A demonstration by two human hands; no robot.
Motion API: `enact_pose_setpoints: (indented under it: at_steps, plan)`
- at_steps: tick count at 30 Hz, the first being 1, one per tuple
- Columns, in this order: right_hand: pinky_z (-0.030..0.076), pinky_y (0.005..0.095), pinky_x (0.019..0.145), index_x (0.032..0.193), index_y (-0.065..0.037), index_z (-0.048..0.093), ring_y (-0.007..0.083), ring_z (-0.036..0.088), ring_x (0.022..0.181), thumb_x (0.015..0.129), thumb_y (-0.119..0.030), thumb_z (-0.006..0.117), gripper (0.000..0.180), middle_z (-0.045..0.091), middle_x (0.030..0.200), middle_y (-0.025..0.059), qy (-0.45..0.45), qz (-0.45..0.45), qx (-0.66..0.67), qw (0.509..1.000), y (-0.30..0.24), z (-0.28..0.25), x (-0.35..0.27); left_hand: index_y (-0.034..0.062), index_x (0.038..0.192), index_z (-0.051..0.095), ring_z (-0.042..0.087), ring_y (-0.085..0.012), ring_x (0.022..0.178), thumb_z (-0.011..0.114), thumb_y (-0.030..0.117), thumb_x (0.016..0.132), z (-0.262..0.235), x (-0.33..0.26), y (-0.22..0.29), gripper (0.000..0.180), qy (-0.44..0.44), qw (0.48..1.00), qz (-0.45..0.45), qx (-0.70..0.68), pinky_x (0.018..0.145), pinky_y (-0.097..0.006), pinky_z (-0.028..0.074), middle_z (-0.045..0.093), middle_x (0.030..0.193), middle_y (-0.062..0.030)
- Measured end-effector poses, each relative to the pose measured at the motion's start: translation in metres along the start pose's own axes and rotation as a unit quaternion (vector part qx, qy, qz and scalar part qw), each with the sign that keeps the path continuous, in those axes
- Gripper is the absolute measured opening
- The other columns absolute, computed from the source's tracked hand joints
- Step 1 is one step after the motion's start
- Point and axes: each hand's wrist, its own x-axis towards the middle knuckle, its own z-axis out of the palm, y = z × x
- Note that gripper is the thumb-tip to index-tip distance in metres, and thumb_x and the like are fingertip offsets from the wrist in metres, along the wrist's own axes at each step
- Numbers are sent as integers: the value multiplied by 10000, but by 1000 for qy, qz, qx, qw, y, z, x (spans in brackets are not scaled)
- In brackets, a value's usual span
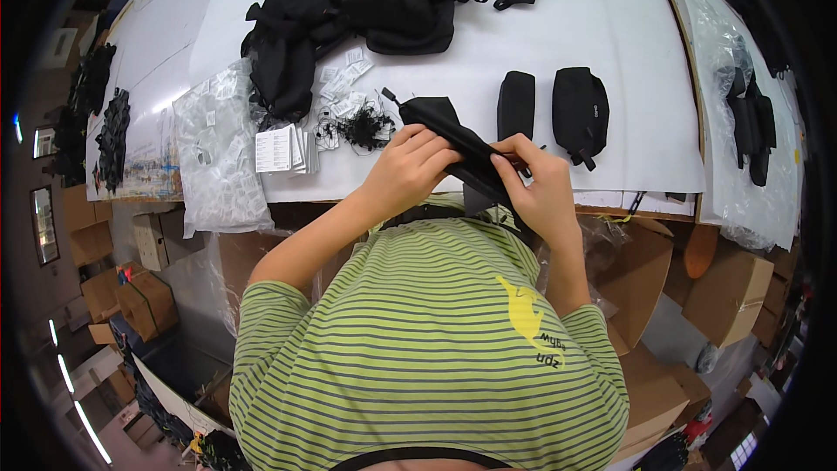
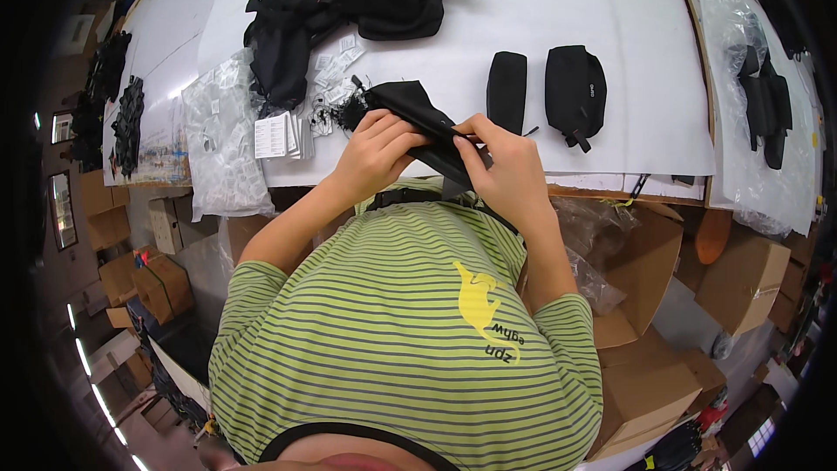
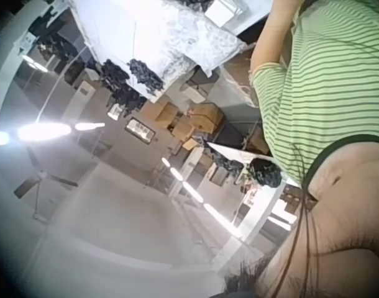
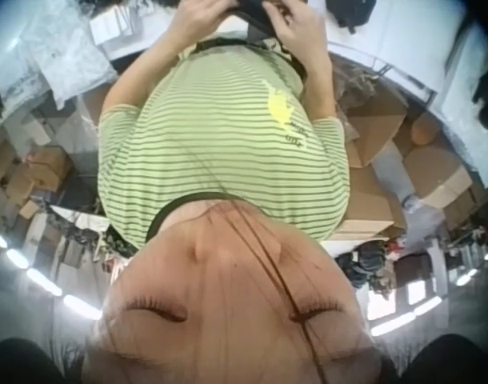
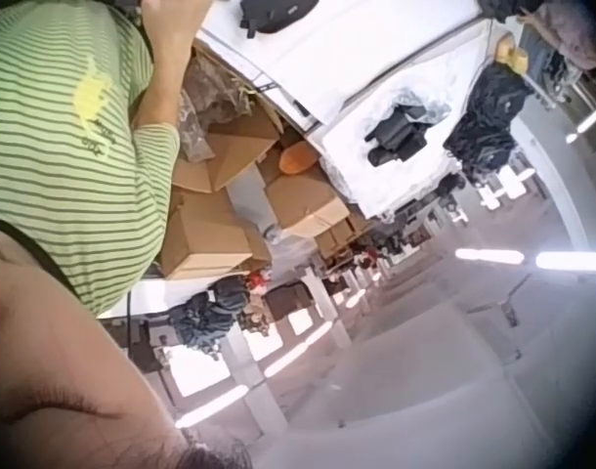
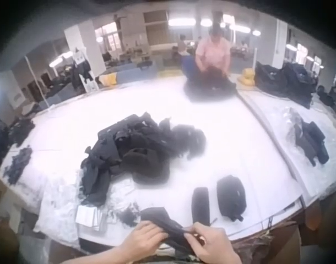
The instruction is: The recorder is placing components and labels inside black cases or pouches at a factory workbench.
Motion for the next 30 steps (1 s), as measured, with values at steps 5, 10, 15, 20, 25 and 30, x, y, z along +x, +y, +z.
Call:
enact_pose_setpoints:
  at_steps: [5,10,15,20,25,30]
  plan:
    - [477,256,562,866,5,575,201,633,622,830,-74,595,89,634,719,114,-10,-24,39,999,5,6,0,29,821,581,573,-211,787,670,59,642,-5,-4,0,202,-9,1000,9,11,771,-324,447,586,792,-52]
    - [469,226,621,838,35,567,111,610,655,823,-29,594,71,610,700,72,-69,71,153,983,12,7,4,26,806,571,562,-213,768,663,62,647,-16,-4,4,186,-10,1000,9,12,739,-317,449,566,776,-54]
    - [472,237,593,854,26,574,145,611,614,825,-60,598,95,622,691,93,-68,30,88,993,7,14,0,37,794,545,531,-204,740,641,58,669,-17,-8,3,158,-62,997,-23,33,675,-314,437,513,753,-47]
    - [472,251,541,857,15,583,181,598,541,828,-85,601,106,625,657,115,-49,-14,88,995,4,15,2,51,784,540,523,-199,698,632,74,686,-24,-10,1,137,-70,997,18,35,651,-307,434,504,730,-39]
    - [430,255,831,1054,8,553,129,563,925,900,-193,532,254,611,1003,78,-141,83,356,920,22,6,3,16,843,578,546,-237,706,650,123,725,-44,-7,8,174,-141,987,-66,-33,654,-309,450,566,782,-69]
    - [362,305,932,1210,-7,466,169,492,1057,853,-356,596,516,551,1103,73,-259,79,262,926,70,7,-28,-43,1156,528,565,-150,830,672,238,809,-61,-25,-4,468,-252,825,-357,-358,745,-265,440,631,944,-111]
